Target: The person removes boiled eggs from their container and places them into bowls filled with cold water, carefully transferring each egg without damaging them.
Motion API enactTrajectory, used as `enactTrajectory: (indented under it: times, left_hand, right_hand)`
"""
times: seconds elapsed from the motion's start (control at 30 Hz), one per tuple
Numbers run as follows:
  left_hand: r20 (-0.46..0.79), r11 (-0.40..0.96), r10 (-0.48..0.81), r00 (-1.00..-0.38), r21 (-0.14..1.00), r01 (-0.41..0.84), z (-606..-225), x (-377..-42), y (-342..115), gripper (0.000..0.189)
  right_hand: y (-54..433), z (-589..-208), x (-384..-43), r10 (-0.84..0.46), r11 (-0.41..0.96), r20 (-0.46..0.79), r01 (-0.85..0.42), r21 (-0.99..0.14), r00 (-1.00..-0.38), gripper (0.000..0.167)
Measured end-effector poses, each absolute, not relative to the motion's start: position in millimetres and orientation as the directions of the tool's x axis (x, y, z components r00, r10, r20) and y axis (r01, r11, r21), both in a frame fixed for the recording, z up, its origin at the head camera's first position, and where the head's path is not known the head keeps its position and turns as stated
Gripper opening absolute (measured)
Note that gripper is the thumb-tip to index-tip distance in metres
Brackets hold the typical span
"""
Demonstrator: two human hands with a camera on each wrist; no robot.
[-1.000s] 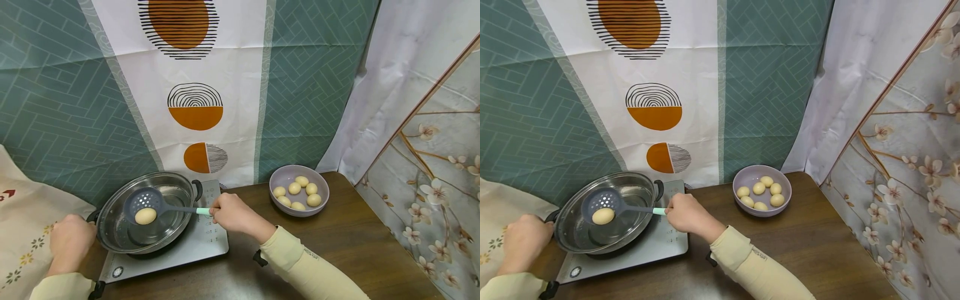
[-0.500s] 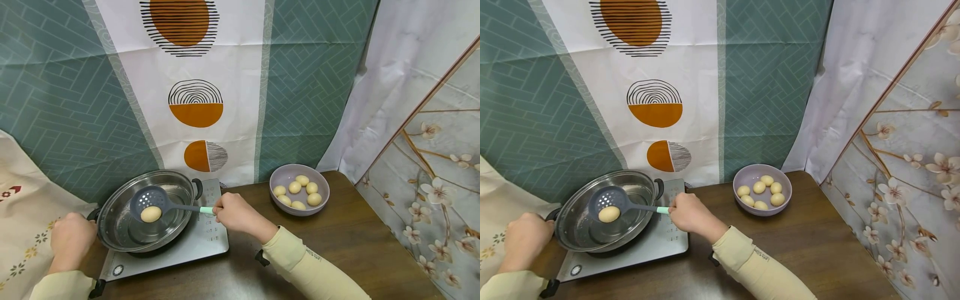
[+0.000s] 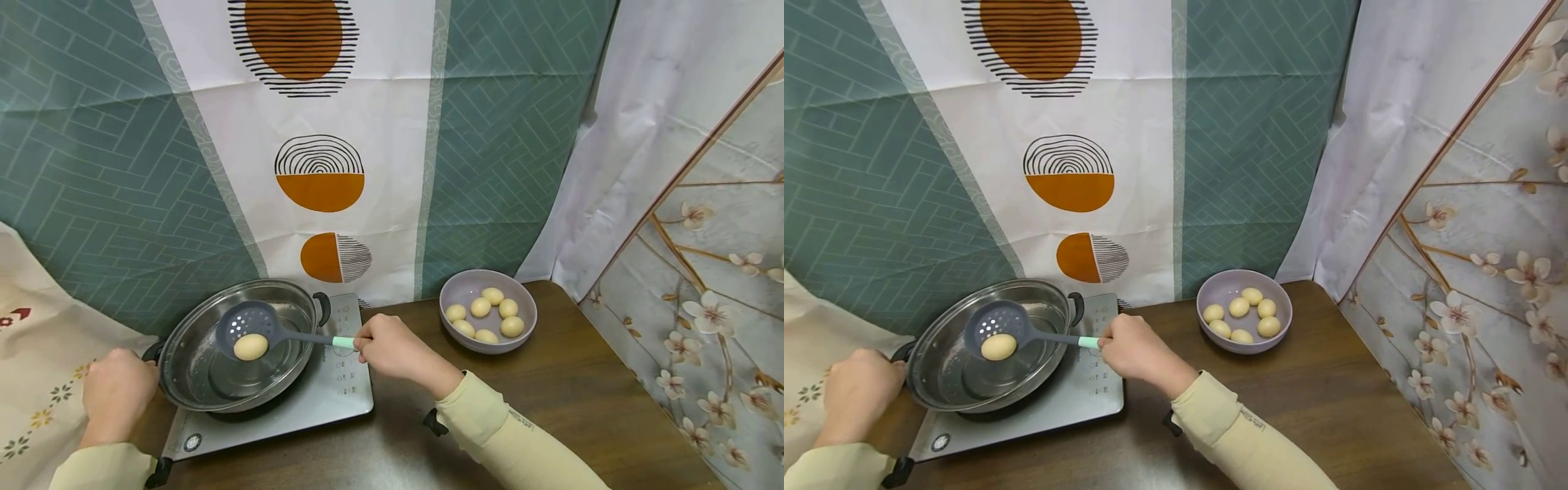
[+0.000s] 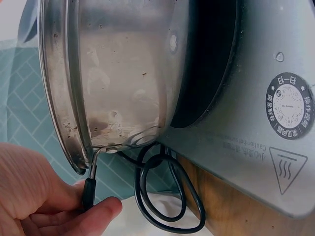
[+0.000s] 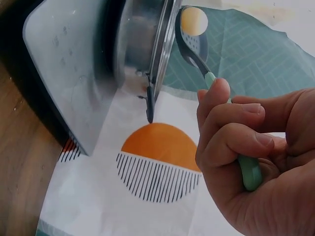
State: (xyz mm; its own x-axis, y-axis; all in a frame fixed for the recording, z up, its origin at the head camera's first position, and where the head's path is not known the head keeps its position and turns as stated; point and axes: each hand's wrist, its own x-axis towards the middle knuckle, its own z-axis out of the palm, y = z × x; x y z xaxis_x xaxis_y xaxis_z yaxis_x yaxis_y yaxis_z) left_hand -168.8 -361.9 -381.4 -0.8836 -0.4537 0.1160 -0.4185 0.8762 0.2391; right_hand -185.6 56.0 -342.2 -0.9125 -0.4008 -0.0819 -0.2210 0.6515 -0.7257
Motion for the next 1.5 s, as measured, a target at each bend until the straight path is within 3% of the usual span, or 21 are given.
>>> enactTrajectory:
  times: [0.93, 1.5]
  left_hand:
    - [0.13, 0.858, -0.483, -0.866, 0.267, -0.438, -378.3, -165.2, -356.4, 0.038]
    - [0.14, 0.859, -0.484, -0.864, 0.264, -0.439, -380.1, -163.6, -355.9, 0.04]
  right_hand:
    - [152.5, -325.8, -185.1, -0.267, 0.644, -0.04, -0.147, -0.751, -0.963, 0.022]
    - [215.3, -332.7, -185.5, -0.217, 0.699, 0.027, -0.175, -0.694, -0.976, 0.025]
